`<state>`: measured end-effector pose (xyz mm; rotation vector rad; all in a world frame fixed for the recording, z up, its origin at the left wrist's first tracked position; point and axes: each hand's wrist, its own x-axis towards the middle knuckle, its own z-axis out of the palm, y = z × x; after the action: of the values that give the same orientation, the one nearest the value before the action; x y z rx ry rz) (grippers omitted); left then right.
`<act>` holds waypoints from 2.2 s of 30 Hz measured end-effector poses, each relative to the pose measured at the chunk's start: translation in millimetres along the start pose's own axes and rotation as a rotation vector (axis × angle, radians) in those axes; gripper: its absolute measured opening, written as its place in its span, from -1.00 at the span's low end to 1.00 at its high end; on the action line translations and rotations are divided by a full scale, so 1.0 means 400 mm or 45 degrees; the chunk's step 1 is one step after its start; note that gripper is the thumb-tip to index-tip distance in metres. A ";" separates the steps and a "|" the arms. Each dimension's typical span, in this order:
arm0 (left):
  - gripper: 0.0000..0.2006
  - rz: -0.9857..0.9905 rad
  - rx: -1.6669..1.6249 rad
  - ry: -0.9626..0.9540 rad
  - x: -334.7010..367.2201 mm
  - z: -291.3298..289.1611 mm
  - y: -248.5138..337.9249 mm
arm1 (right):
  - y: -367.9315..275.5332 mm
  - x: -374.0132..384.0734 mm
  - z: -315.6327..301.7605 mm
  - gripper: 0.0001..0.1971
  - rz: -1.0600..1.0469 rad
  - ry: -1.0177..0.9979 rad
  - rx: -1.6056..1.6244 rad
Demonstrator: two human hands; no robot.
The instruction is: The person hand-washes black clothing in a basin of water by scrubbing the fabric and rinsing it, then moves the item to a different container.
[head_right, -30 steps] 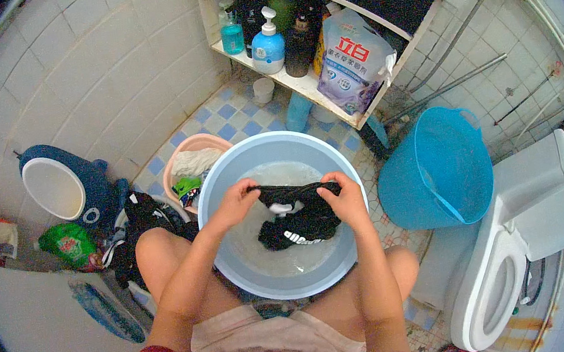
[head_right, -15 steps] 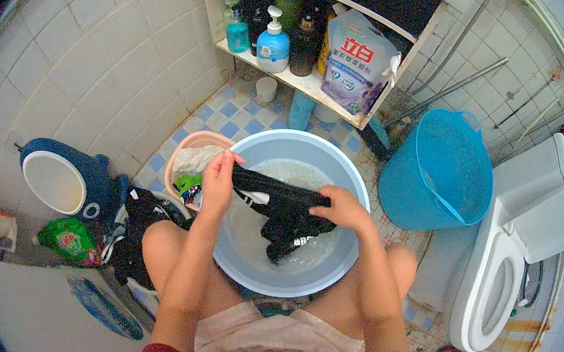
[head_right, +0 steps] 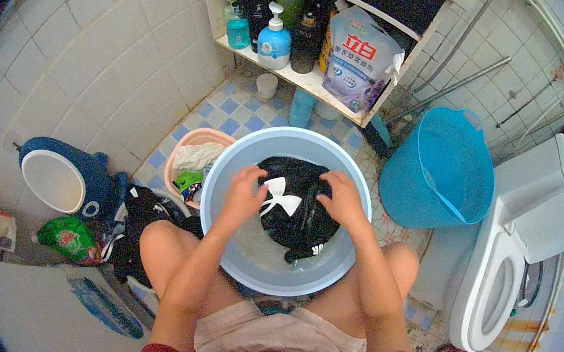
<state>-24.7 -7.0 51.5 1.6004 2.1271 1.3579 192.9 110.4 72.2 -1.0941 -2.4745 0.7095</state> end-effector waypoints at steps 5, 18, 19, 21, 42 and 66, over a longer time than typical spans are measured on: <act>-0.77 0.100 0.220 -0.661 -0.059 0.051 0.052 | -0.009 -0.054 0.053 -0.54 -0.307 -0.105 -0.591; -0.74 0.108 0.493 -0.620 -0.134 0.114 -0.012 | -0.041 -0.051 -0.019 -0.77 -0.291 -0.486 0.322; -0.74 0.121 0.480 -0.626 -0.102 0.096 0.012 | -0.040 -0.058 -0.039 -0.80 -0.279 -0.328 0.607; -0.75 -0.355 -0.157 -0.712 -0.040 0.018 0.065 | -0.036 -0.060 -0.082 -0.83 0.163 -0.498 0.757; -0.58 -0.853 -1.184 -0.331 -0.089 0.121 0.137 | -0.179 0.000 0.132 -0.55 0.283 0.053 0.944; -0.57 -0.987 -1.377 -0.320 -0.098 0.166 0.064 | -0.110 0.020 0.179 -0.55 0.286 -0.005 1.015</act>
<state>48.7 -1.7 17.2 0.4131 1.1937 1.4511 127.0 69.3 39.7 -1.0228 -1.7709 1.5724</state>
